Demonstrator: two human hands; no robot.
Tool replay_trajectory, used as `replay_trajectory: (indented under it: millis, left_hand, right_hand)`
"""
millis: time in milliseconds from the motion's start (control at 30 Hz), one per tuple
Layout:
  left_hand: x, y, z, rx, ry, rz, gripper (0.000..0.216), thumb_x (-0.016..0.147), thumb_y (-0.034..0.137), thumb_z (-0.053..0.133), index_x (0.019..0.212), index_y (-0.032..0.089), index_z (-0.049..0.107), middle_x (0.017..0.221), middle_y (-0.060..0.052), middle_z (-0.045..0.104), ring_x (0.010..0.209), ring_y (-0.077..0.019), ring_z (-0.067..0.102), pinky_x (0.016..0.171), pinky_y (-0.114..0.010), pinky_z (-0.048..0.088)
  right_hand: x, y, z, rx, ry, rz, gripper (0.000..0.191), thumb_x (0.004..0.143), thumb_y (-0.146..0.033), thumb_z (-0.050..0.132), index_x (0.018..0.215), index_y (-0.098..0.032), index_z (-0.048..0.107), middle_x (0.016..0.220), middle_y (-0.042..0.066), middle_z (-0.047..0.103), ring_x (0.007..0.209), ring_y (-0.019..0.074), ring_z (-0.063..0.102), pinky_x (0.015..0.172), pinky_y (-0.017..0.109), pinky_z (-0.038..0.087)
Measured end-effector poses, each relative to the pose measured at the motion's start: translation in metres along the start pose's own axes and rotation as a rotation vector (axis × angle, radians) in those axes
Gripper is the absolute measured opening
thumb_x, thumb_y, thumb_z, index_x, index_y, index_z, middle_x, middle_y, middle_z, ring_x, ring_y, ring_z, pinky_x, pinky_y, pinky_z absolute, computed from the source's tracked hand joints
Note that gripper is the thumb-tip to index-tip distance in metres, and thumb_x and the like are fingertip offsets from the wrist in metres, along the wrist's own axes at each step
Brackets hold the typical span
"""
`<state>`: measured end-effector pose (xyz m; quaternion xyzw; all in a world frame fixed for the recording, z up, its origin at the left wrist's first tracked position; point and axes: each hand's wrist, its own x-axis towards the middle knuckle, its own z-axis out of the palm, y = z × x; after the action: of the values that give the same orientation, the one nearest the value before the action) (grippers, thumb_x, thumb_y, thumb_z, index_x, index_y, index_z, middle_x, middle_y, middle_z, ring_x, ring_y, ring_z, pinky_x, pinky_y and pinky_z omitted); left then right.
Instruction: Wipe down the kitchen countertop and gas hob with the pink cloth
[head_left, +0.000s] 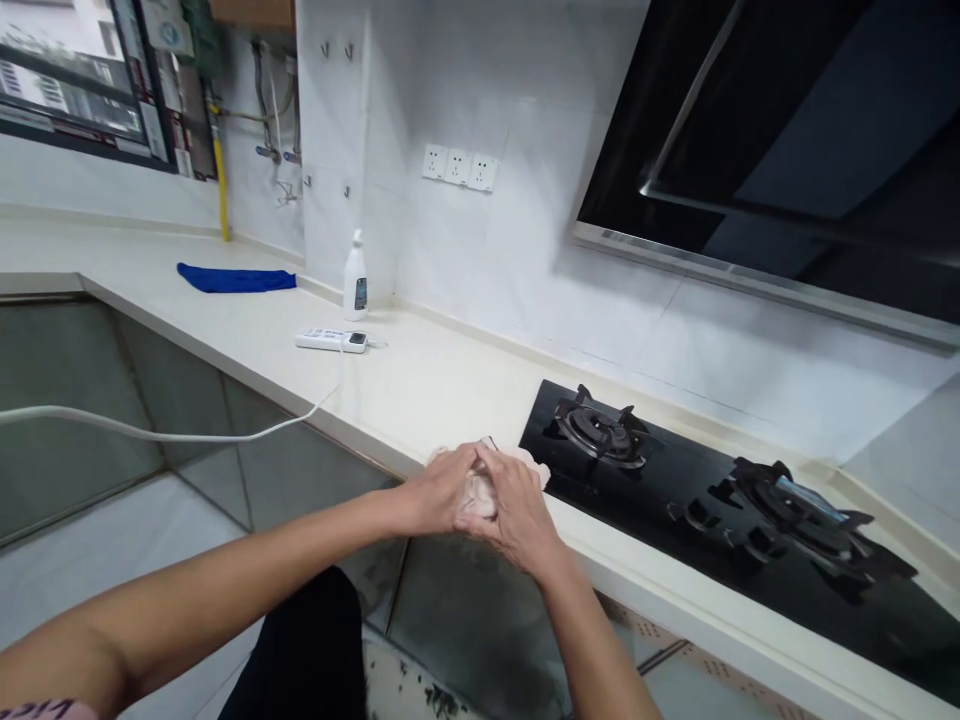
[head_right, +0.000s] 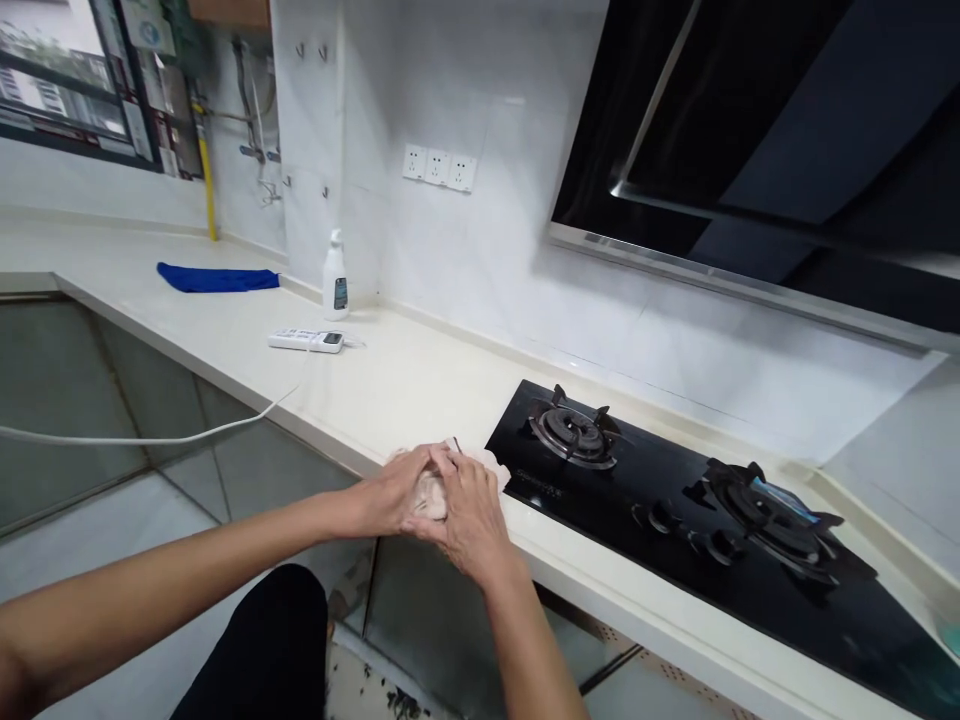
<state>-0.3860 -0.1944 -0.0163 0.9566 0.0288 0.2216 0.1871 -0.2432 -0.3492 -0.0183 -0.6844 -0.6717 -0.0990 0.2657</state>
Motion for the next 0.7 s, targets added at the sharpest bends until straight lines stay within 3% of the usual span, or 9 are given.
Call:
replay_trajectory:
  millis: [100, 167, 267, 367, 433, 533, 600, 700]
  left_hand:
    - [-0.034, -0.021, -0.025, -0.040, 0.105, 0.019, 0.055, 0.092, 0.049, 0.074, 0.142, 0.029, 0.063, 0.166, -0.014, 0.048, 0.158, -0.0327, 0.041, 0.125, -0.049, 0.044]
    - [-0.063, -0.035, -0.036, -0.024, 0.237, -0.074, 0.030, 0.099, 0.045, 0.061, 0.123, 0.030, 0.073, 0.157, -0.012, 0.059, 0.153, -0.0302, 0.048, 0.124, -0.050, 0.044]
    - [-0.102, -0.064, -0.045, -0.032, 0.505, -0.301, 0.029, 0.101, 0.040, 0.049, 0.104, 0.029, 0.076, 0.127, -0.010, 0.075, 0.128, -0.0285, 0.066, 0.117, -0.051, 0.050]
    - [-0.127, -0.098, -0.058, -0.018, 0.673, -0.523, 0.031, 0.095, 0.043, 0.049, 0.099, 0.026, 0.074, 0.114, -0.009, 0.077, 0.115, -0.0292, 0.070, 0.110, -0.050, 0.054]
    - [-0.130, -0.119, -0.072, 0.024, 0.706, -0.611, 0.033, 0.090, 0.044, 0.049, 0.100, 0.023, 0.073, 0.113, -0.010, 0.077, 0.114, -0.0299, 0.070, 0.106, -0.047, 0.055]
    - [-0.123, -0.134, -0.088, 0.118, 0.673, -0.602, 0.033, 0.090, 0.044, 0.049, 0.103, 0.024, 0.072, 0.113, -0.008, 0.077, 0.117, -0.0305, 0.068, 0.108, -0.047, 0.052]
    - [-0.115, -0.134, -0.088, 0.179, 0.616, -0.516, 0.032, 0.094, 0.045, 0.049, 0.104, 0.025, 0.072, 0.112, -0.007, 0.077, 0.118, -0.0307, 0.067, 0.110, -0.049, 0.048]
    - [-0.104, -0.123, -0.072, 0.193, 0.518, -0.291, 0.029, 0.100, 0.043, 0.051, 0.104, 0.025, 0.072, 0.108, -0.006, 0.078, 0.110, -0.0281, 0.070, 0.105, -0.047, 0.049]
  right_hand:
    - [0.005, -0.003, 0.004, -0.121, -0.059, 0.035, 0.080, 0.097, -0.060, 0.070, 0.163, -0.028, 0.039, 0.156, 0.014, 0.056, 0.137, 0.0347, 0.053, 0.111, 0.055, 0.044]
    - [0.009, -0.008, 0.002, -0.238, -0.090, 0.046, 0.073, 0.092, -0.058, 0.078, 0.154, -0.029, 0.052, 0.148, 0.015, 0.061, 0.129, 0.0385, 0.054, 0.104, 0.056, 0.046]
    - [0.014, -0.016, 0.003, -0.377, -0.092, 0.043, 0.063, 0.086, -0.051, 0.085, 0.141, -0.029, 0.063, 0.138, 0.016, 0.065, 0.118, 0.0393, 0.056, 0.096, 0.055, 0.046]
    - [0.011, -0.017, 0.006, -0.378, -0.037, 0.011, 0.046, 0.085, -0.039, 0.084, 0.128, -0.030, 0.068, 0.133, 0.013, 0.066, 0.116, 0.0351, 0.056, 0.095, 0.050, 0.044]
    - [0.003, -0.012, 0.007, -0.339, 0.002, -0.009, 0.042, 0.084, -0.031, 0.082, 0.123, -0.030, 0.069, 0.133, 0.010, 0.066, 0.117, 0.0330, 0.056, 0.095, 0.048, 0.044]
    - [-0.019, 0.002, 0.000, -0.310, 0.046, -0.019, 0.044, 0.082, -0.024, 0.079, 0.124, -0.030, 0.067, 0.131, 0.009, 0.066, 0.120, 0.0322, 0.055, 0.096, 0.046, 0.044]
    - [-0.042, 0.014, -0.010, -0.321, 0.078, 0.000, 0.046, 0.081, -0.023, 0.077, 0.125, -0.030, 0.066, 0.129, 0.009, 0.066, 0.121, 0.0327, 0.055, 0.100, 0.048, 0.044]
    - [-0.089, 0.039, -0.030, -0.371, 0.146, 0.062, 0.045, 0.082, -0.026, 0.075, 0.125, -0.027, 0.065, 0.128, 0.011, 0.066, 0.119, 0.0341, 0.056, 0.104, 0.052, 0.044]
